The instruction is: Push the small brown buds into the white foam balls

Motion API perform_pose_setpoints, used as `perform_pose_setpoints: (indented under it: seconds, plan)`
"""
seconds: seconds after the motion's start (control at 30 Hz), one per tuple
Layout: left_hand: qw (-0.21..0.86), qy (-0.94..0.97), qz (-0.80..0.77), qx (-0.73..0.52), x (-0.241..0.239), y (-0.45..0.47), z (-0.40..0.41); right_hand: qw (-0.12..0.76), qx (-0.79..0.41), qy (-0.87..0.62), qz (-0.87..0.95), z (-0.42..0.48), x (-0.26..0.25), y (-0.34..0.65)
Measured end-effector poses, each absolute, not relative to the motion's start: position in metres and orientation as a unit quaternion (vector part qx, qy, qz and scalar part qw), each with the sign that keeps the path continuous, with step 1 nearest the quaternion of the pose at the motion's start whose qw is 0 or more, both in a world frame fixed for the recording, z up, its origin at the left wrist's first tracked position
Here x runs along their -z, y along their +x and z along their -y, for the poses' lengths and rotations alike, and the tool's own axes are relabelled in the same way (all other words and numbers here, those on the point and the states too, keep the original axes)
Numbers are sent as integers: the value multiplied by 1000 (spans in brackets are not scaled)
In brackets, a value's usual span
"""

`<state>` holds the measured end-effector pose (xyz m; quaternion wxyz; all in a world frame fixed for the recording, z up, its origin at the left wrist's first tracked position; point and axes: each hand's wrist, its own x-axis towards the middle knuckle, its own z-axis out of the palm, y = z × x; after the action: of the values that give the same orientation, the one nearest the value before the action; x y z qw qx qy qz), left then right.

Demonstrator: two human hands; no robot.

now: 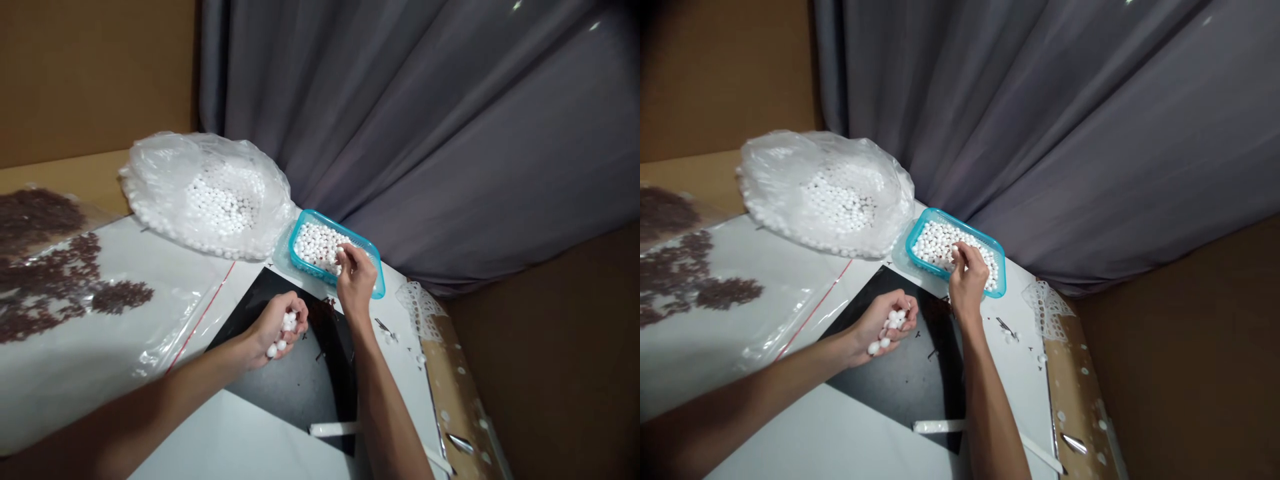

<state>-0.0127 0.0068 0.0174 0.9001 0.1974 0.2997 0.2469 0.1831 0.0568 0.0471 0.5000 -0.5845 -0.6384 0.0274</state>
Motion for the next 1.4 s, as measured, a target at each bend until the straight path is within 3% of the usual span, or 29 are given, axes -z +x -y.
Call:
perform_pose_setpoints:
  seconds: [0.23,0.43,0.7,0.93,1.07,1.4]
  plan:
    - [902,182,-304,-245,-21,-14,-7,479,-16,-594,646,-73,-45,186]
    - [909,162,-283,-260,-16,-16,-11,386,-62,-623,678,-80,-45,201]
    - [913,100,-290,-269,-14,-15,-13,413,-30,-644,643,-52,-56,219]
    - [914,106,-294,-260,-23,-14,-8,376,-41,-695,612,-45,-59,220]
    - [910,109,-296,-269,-20,-15,-10,420,-39,-635,647,-14,-68,200]
    - [895,94,-325,-291,-9,-11,-12,341,-110,-432,828,66,-61,129]
